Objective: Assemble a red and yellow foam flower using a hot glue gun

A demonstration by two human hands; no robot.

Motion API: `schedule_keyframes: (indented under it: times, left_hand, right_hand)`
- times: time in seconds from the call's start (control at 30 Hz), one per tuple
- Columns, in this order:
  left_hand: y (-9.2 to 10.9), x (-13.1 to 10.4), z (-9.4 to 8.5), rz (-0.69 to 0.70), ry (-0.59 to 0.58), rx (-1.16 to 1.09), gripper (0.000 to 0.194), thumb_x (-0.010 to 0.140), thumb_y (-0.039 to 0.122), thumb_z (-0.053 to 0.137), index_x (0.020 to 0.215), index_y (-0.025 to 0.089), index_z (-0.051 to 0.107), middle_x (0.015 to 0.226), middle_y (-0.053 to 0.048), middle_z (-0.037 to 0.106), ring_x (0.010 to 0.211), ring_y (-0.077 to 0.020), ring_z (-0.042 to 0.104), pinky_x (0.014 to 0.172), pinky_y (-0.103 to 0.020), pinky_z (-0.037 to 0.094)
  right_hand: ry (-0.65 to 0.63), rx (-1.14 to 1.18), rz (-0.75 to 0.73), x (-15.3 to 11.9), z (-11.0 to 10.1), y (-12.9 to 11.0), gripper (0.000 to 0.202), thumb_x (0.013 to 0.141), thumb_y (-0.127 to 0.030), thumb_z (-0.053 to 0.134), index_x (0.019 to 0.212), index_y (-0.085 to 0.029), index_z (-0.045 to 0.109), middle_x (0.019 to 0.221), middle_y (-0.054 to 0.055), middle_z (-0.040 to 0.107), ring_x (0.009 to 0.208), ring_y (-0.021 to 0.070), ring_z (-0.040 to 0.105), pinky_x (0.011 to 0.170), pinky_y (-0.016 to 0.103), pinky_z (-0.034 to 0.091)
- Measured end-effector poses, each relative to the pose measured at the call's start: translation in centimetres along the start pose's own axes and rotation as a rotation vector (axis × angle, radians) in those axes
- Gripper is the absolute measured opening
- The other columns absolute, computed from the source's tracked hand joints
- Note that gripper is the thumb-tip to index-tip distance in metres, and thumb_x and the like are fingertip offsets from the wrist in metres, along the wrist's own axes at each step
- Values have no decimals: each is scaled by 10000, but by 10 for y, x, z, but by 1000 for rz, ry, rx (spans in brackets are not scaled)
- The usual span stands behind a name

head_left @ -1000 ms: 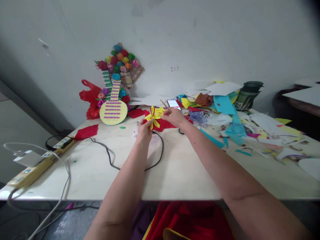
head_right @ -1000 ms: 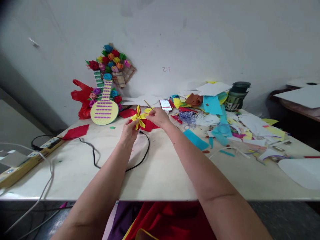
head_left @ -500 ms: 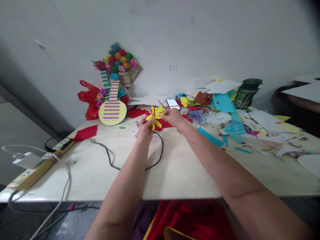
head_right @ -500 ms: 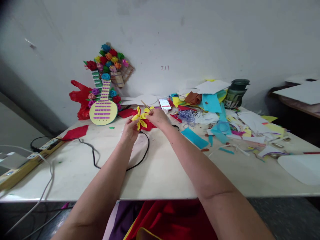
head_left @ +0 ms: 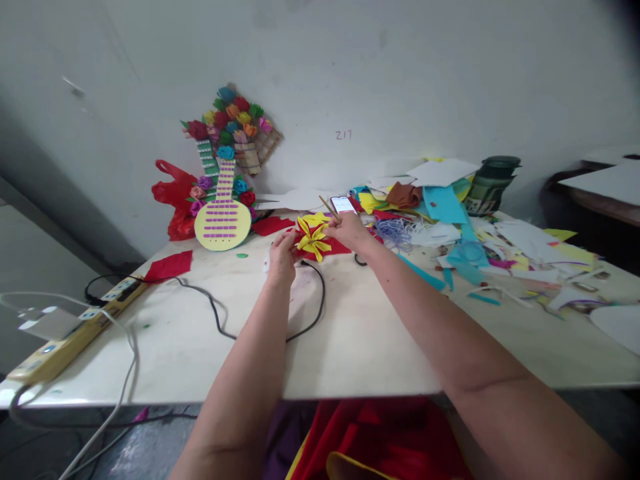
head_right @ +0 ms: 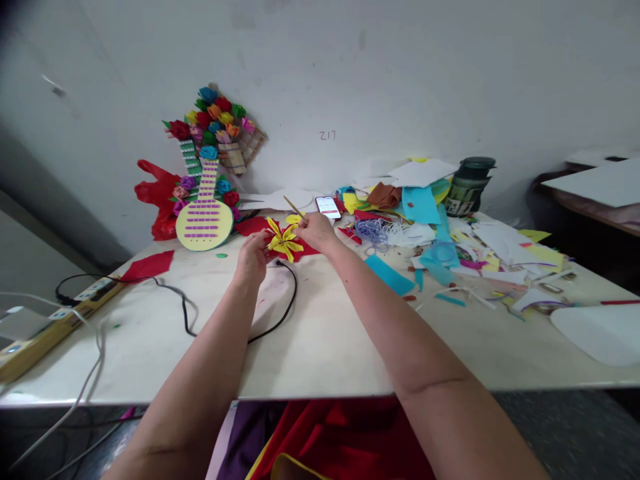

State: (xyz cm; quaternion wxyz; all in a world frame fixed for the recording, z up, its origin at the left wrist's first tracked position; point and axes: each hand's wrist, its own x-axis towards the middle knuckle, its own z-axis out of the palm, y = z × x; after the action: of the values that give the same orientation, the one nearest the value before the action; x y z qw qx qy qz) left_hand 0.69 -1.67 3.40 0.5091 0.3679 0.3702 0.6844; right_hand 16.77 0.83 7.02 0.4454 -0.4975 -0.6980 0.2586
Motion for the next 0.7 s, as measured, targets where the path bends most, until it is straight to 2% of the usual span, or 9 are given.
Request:
schedule_keyframes:
  times: [0.13, 0.3, 0.4, 0.57, 0.7]
  left_hand:
    - [4, -1, -3, 81, -48, -31, 322, 556, 393, 728, 767, 200, 580, 830, -12, 658, 582, -111, 575, 539, -243, 466]
    - [7, -4, -4, 123, -170, -10, 280, 534, 360, 767, 691, 177, 626, 947, -74, 673, 803, -197, 636, 570, -266, 481]
    - [8, -6, -4, 115, -239, 29, 259, 550, 327, 775, 727, 169, 670, 1002, -84, 673, 866, -217, 634, 602, -276, 497]
    - [9, -7, -7, 36, -257, 86, 374, 565, 289, 777, 908, 167, 694, 770, -35, 684, 665, -152, 625, 568, -250, 483]
    - [12, -8, -9, -14, -277, 120, 460, 553, 267, 773, 991, 166, 672, 717, -19, 670, 621, -154, 619, 541, -264, 488]
  right_hand:
    - [-25, 17, -13, 0, -5, -2, 120, 596, -216, 585, 554, -177, 480, 501, -66, 437, 512, 83, 404, 516, 226, 304]
    - [-72, 48, -24, 0, -6, 0, 112, 584, -204, 565, 533, -176, 469, 492, -69, 411, 503, 77, 378, 501, 226, 284]
    - [-98, 52, -38, -1, -6, -1, 112, 573, -205, 572, 526, -168, 477, 521, -60, 438, 522, 78, 398, 520, 228, 303]
    - [-157, 52, -4, -4, -8, -6, 110, 564, -222, 584, 555, -167, 490, 510, -67, 427, 505, 75, 378, 513, 230, 300]
    - [-188, 41, -15, -5, -8, -6, 103, 570, -224, 585, 566, -163, 502, 511, -63, 434, 516, 78, 386, 525, 232, 307]
